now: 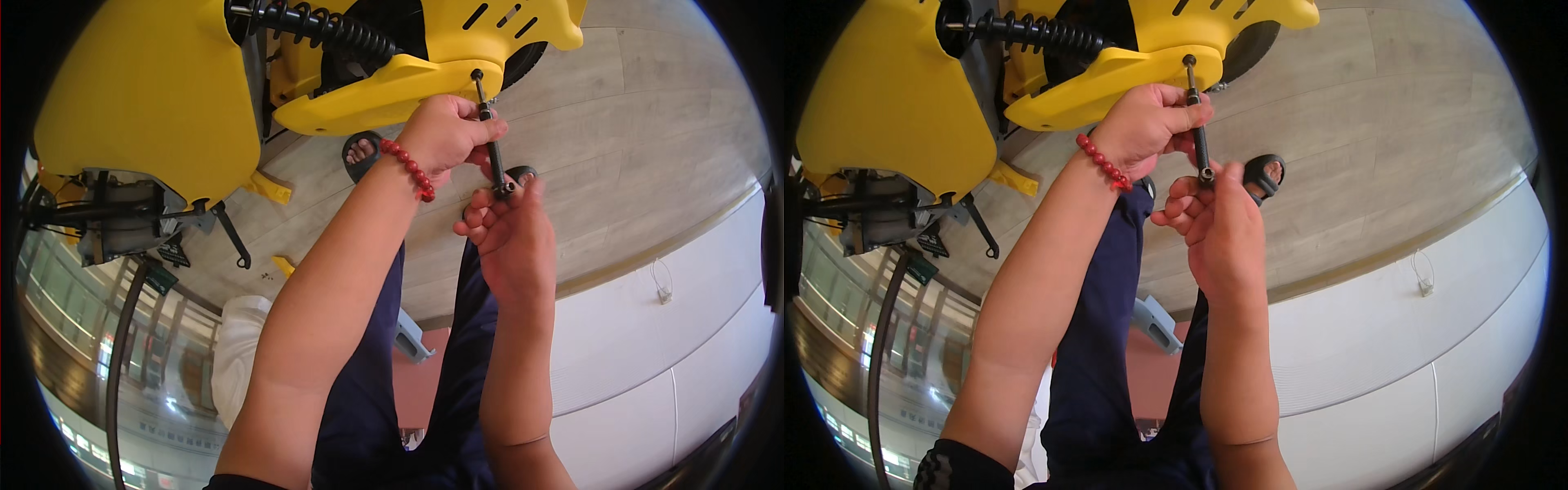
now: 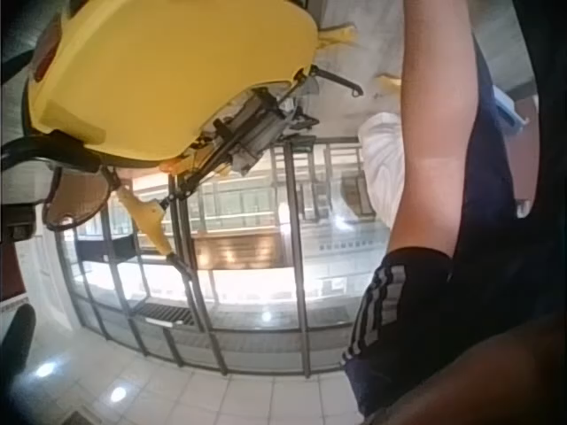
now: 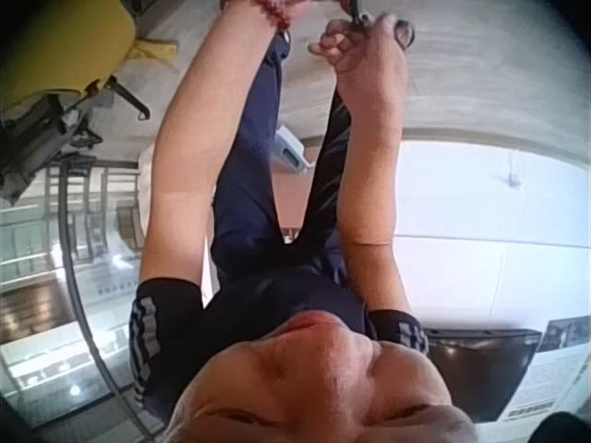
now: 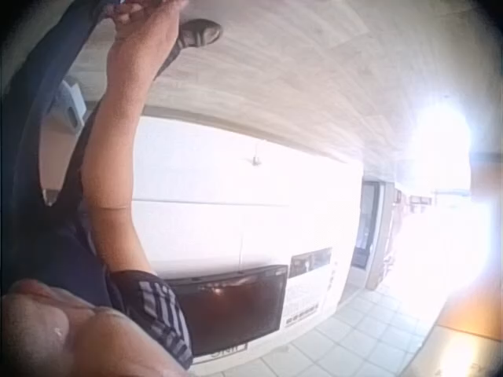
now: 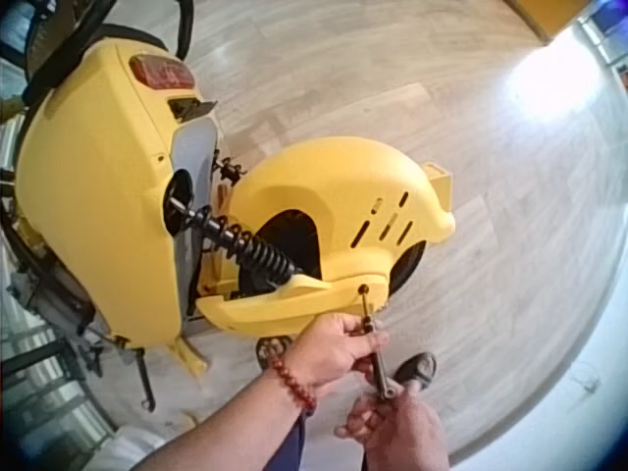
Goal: The recorder is using a screwdriver to remove or install screws on the body panel of a yellow electric scooter.
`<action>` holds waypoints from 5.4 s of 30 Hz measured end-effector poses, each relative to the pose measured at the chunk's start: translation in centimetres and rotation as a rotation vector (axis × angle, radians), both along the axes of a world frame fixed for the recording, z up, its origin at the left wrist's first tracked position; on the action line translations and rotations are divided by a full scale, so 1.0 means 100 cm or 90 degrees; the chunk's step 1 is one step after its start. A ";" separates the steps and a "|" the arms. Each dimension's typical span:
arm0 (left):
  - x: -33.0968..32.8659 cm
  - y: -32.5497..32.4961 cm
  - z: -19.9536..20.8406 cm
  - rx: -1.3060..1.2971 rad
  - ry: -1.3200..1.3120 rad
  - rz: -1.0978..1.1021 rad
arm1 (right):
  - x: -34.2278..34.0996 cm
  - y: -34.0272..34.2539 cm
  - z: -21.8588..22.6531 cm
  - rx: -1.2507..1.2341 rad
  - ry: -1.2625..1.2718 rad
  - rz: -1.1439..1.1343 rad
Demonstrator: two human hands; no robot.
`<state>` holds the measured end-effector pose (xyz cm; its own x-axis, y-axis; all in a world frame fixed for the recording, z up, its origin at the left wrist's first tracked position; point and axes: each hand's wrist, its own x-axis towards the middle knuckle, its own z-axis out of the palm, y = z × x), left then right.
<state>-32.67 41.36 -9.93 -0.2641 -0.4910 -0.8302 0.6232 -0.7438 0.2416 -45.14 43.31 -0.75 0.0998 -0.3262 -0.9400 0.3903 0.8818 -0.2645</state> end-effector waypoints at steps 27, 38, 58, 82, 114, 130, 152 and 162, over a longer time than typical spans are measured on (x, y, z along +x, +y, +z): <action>-0.004 0.000 0.002 0.006 -0.002 -0.078 | 0.005 -0.004 0.001 -0.076 0.170 0.193; 0.003 0.001 0.000 0.010 0.100 0.011 | -0.004 -0.012 -0.005 0.125 -0.072 0.078; -0.003 0.002 0.006 0.086 0.037 0.055 | 0.004 0.012 -0.011 -0.100 0.431 0.480; -0.003 0.027 -0.017 -0.051 0.223 0.202 | 0.003 0.007 -0.008 0.053 0.021 -0.030; -0.005 0.008 -0.002 0.018 0.149 0.081 | -0.001 -0.003 -0.009 0.034 0.027 0.192; -0.003 -0.003 0.003 -0.187 -0.593 -0.404 | -0.045 -0.046 -0.053 -0.021 0.068 0.636; -0.017 -0.030 0.004 -0.241 -1.142 -0.600 | -0.069 -0.120 -0.148 -0.129 0.088 0.315; 0.007 -0.038 0.007 -0.299 -1.076 -0.678 | -0.029 -0.112 -0.192 -0.189 0.052 0.223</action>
